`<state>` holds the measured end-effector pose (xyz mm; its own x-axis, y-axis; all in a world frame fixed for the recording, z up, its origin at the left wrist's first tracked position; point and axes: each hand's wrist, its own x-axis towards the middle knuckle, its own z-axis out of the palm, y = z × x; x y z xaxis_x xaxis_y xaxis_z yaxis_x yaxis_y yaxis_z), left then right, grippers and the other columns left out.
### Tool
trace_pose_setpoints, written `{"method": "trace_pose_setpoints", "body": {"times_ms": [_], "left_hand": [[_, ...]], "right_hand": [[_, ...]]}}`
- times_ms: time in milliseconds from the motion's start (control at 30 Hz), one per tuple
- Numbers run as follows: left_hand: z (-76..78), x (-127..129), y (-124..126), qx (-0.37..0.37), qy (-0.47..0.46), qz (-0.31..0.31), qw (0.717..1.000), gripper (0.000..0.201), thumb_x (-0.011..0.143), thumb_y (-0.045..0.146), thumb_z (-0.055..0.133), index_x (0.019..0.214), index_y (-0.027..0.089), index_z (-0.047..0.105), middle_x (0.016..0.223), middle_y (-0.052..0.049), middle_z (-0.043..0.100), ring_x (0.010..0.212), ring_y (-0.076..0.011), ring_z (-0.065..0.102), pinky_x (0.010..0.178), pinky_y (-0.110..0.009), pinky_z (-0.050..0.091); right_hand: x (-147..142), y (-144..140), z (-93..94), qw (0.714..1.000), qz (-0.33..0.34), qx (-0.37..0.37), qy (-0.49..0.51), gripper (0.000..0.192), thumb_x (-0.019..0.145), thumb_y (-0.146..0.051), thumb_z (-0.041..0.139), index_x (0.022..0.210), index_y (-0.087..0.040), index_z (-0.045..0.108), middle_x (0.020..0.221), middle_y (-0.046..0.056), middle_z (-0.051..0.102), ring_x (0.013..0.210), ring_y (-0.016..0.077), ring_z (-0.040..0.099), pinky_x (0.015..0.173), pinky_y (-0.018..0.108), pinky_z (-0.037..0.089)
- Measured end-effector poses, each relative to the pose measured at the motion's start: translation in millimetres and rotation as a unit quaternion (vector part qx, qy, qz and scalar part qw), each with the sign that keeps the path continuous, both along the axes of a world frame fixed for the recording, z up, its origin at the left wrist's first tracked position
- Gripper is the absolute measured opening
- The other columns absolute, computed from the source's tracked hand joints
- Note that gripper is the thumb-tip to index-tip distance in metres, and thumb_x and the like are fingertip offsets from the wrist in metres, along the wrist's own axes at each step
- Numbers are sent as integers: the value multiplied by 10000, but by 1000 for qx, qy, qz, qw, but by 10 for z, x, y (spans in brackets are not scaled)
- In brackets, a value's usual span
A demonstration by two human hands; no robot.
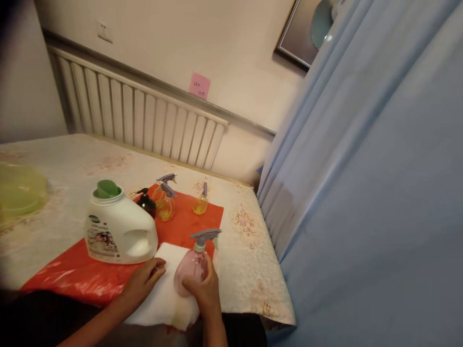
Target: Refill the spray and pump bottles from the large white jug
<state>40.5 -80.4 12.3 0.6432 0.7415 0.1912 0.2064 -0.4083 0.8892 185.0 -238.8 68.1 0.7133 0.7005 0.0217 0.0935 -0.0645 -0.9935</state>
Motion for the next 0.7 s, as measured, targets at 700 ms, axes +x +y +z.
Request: {"method": "trace_pose_setpoints", "body": {"times_ms": [700], "left_hand": [[-610, 166, 4, 429, 60, 74, 899, 345, 969, 461, 417, 1077, 219, 638, 1022, -69, 755, 915, -216, 737, 787, -305, 603]], "right_hand": [[405, 1659, -105, 988, 15, -33, -151, 862, 495, -163, 791, 1315, -164, 524, 1352, 124, 561, 1270, 293, 513, 1095, 388, 385]]}}
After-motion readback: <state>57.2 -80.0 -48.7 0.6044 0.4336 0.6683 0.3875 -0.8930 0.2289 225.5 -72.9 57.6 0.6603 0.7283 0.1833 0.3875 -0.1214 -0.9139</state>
